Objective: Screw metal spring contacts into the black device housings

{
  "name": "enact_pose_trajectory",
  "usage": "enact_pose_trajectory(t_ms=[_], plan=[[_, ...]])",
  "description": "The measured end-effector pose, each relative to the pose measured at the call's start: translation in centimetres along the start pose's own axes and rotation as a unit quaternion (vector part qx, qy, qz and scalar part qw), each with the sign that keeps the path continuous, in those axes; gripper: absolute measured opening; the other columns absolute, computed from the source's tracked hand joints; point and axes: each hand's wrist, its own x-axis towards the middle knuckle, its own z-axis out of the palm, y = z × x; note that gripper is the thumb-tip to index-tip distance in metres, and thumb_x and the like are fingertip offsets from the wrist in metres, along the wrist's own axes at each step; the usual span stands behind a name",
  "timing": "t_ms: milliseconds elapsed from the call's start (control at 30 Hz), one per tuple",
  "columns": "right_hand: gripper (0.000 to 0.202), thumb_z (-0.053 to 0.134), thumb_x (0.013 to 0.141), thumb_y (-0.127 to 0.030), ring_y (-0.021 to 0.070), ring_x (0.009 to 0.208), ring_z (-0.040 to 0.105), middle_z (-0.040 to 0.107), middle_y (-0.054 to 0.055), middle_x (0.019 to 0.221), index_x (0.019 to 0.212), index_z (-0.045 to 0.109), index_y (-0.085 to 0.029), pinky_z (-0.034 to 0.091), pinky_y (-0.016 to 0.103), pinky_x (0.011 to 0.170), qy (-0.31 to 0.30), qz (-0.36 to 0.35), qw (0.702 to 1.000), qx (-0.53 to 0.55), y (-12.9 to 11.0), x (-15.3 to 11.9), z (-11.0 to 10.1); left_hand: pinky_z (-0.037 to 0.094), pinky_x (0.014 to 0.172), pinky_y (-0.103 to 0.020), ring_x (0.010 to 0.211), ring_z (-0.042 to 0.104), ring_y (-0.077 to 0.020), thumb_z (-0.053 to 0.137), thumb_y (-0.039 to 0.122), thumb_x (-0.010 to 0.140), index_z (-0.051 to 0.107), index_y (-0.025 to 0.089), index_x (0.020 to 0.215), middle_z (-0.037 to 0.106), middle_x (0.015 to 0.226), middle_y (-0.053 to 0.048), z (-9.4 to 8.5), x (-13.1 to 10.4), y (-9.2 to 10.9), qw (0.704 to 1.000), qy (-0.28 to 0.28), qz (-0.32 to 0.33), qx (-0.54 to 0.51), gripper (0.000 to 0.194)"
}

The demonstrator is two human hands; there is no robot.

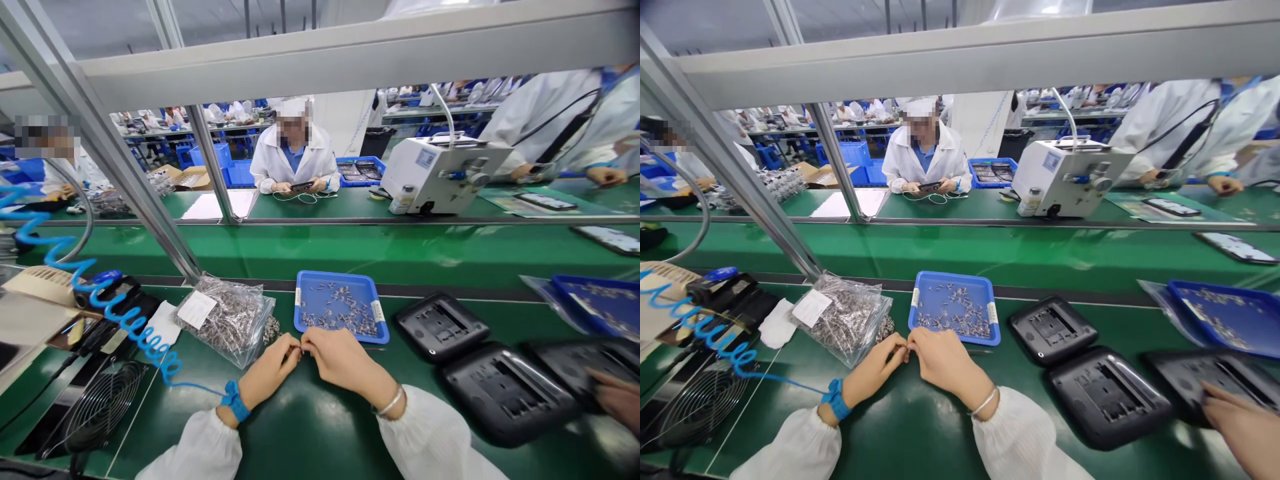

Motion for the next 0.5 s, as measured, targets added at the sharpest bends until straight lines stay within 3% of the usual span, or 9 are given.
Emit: enact_pose_trajectory(t_ms=[100,200,333,433,500], plan=[[0.022,0.042,0.095,-0.016,0.0144,0.078,0.064,0.071,0.002,0.094,0.099,0.063,-0.02,0.026,0.027,0.063,-0.002,-0.004,1.0,0.014,-0.1,-0.2,-0.7,0.041,0.083,-0.03,0.086,0.055,-0.0167,0.033,0.039,0.1,0.053,0.019,0.094,0.056,0.091,-0.004,0.1,-0.2,0.3,1.0,0.005,0.012,0.0,0.029],[0.019,0.044,0.093,-0.016,0.014,0.078,0.064,0.071,0.001,0.092,0.098,0.062,-0.019,0.025,0.027,0.061,0.002,-0.04,0.999,0.001,-0.2,-0.3,-0.7,0.042,0.079,-0.029,0.077,0.056,-0.0156,0.03,0.053,0.101,0.048,0.019,0.084,0.056,0.079,-0.002,0.1,-0.2,0.2,0.994,-0.009,-0.002,-0.107,0.042],[0.014,0.047,0.092,-0.017,0.0143,0.081,0.064,0.069,0.004,0.095,0.098,0.06,-0.017,0.023,0.028,0.058,0.048,-0.06,0.996,-0.048,-1.0,-0.1,-0.1,0.039,0.06,-0.025,0.054,0.053,-0.0117,0.041,0.074,0.09,0.041,0.019,0.073,0.044,0.058,0.005,0.1,0.5,-0.9,0.957,-0.029,-0.049,-0.285,0.057],[0.012,0.051,0.091,-0.018,0.0145,0.08,0.063,0.068,0.004,0.097,0.1,0.059,-0.016,0.024,0.029,0.057,0.064,-0.041,0.996,-0.055,-1.8,0.4,0.0,0.037,0.052,-0.022,0.044,0.046,-0.0087,0.054,0.075,0.084,0.039,0.019,0.067,0.033,0.05,0.008,0.2,1.2,-1.6,0.93,0.004,-0.075,-0.36,0.06],[0.015,0.052,0.091,-0.02,0.0156,0.082,0.063,0.068,0.006,0.099,0.103,0.059,-0.015,0.023,0.029,0.057,0.058,-0.041,0.995,-0.066,-2.3,0.7,-0.2,0.036,0.046,-0.02,0.036,0.037,-0.0068,0.059,0.071,0.084,0.035,0.02,0.063,0.026,0.045,0.009,0.2,1.4,-1.7,0.896,-0.005,-0.084,-0.437,0.06]])
